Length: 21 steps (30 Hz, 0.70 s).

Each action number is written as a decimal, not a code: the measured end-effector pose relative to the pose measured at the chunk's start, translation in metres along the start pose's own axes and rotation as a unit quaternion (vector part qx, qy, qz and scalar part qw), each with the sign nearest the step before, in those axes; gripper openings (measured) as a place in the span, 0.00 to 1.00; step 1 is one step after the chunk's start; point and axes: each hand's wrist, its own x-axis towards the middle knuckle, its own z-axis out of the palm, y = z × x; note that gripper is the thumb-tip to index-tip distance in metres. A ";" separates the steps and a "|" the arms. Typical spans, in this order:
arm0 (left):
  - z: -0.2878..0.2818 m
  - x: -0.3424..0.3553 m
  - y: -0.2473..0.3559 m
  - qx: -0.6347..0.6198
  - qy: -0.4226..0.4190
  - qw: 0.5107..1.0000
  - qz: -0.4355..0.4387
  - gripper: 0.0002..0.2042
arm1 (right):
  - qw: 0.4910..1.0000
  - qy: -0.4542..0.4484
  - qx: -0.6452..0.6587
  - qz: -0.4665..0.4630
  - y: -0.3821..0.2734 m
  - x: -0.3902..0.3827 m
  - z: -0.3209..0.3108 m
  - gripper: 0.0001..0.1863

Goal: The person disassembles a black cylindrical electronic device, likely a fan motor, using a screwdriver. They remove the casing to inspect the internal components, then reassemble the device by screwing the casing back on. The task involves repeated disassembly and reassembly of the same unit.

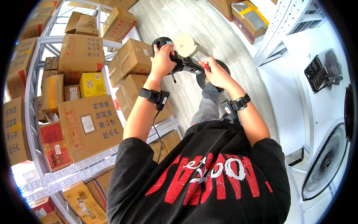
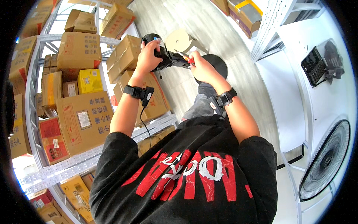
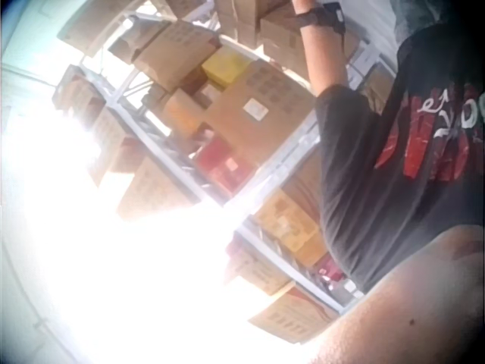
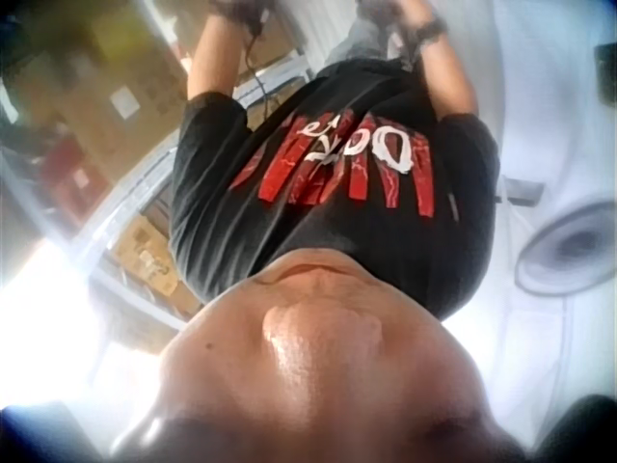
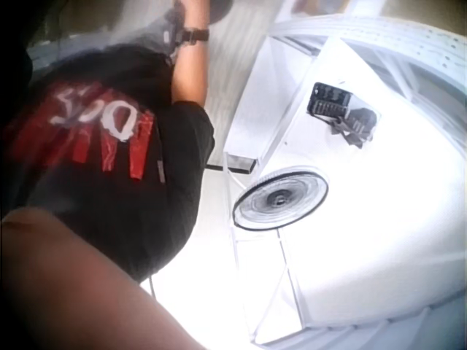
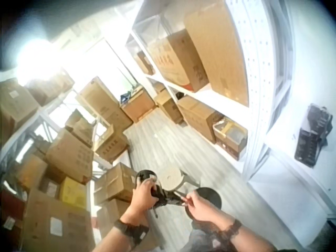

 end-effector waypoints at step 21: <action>0.021 -0.021 0.024 0.095 0.214 0.967 -0.095 0.19 | 0.989 -0.019 0.144 -0.001 -0.021 0.087 0.067 0.16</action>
